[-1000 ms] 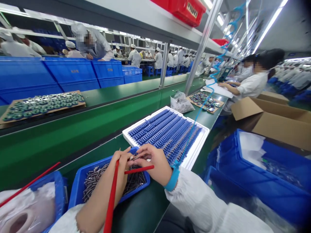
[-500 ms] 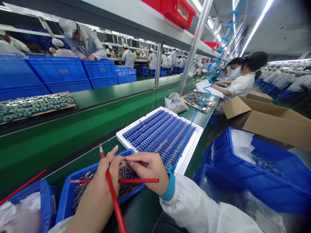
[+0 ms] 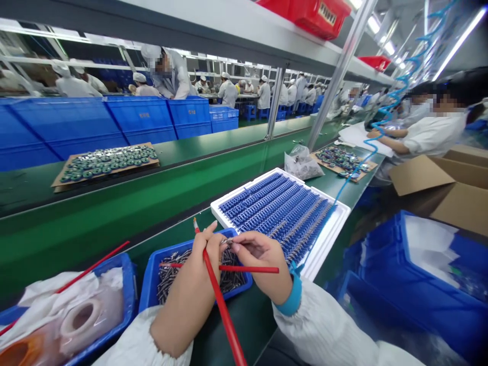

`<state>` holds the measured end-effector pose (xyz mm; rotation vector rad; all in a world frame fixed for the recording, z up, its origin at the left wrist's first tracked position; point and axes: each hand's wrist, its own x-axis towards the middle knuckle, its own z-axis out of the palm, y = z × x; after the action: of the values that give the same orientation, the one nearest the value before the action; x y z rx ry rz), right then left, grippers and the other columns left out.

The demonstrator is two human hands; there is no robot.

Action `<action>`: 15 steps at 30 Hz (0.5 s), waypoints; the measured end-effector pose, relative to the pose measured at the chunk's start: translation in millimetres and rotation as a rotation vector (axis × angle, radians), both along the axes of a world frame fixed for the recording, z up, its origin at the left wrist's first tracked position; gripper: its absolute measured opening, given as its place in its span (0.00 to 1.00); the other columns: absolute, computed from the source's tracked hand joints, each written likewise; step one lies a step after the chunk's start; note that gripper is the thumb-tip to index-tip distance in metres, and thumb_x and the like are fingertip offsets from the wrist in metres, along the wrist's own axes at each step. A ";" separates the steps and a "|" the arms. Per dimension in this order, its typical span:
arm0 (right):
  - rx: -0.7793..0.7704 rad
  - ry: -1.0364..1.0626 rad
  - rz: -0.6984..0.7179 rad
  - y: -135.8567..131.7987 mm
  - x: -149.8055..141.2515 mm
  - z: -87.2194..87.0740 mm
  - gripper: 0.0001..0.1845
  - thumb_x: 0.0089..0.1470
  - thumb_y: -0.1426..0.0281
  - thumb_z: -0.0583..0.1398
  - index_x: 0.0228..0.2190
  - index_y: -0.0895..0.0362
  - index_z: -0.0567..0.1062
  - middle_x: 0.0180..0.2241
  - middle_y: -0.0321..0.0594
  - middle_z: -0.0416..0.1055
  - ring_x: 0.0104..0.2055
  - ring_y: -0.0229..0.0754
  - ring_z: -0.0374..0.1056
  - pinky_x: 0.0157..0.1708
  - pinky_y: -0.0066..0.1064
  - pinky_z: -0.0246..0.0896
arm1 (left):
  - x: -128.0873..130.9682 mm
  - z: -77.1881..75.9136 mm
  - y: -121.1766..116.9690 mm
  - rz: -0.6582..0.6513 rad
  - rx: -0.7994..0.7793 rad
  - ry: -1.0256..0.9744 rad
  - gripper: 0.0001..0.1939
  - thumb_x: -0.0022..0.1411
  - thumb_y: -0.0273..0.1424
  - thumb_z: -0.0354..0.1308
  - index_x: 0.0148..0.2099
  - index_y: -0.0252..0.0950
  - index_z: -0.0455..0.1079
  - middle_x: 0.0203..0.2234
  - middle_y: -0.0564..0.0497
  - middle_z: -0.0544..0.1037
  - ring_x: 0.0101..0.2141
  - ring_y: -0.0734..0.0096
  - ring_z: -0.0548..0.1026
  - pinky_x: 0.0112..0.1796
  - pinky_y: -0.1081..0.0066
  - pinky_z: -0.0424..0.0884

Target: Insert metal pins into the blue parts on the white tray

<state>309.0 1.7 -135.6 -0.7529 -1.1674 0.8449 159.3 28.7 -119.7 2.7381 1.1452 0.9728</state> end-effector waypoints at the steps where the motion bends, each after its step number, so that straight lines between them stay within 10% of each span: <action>1: -0.002 -0.006 -0.010 0.0 -0.2 -0.5 0.07 0.60 0.70 0.61 0.37 0.62 0.76 0.35 0.42 0.69 0.37 0.40 0.69 0.39 0.21 0.69 | -0.5 -0.5 -0.5 -0.007 -0.014 0.012 0.18 0.69 0.22 0.36 0.58 0.36 0.54 0.56 0.37 0.65 0.61 0.57 0.63 0.53 0.55 0.72; 15: 0.192 -0.350 -0.223 -4.7 0.6 11.1 0.07 0.59 0.75 0.55 0.34 0.60 0.74 0.37 0.38 0.69 0.37 0.39 0.69 0.37 0.21 0.70 | 4.6 3.6 4.3 -0.028 -0.223 -0.108 0.11 0.69 0.29 0.41 0.46 0.40 0.64 0.44 0.46 0.72 0.56 0.60 0.70 0.57 0.53 0.66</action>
<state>309.6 -3.0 -124.5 -0.8744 -1.4207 0.4173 163.9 33.0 -116.1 2.4897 1.1200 0.9154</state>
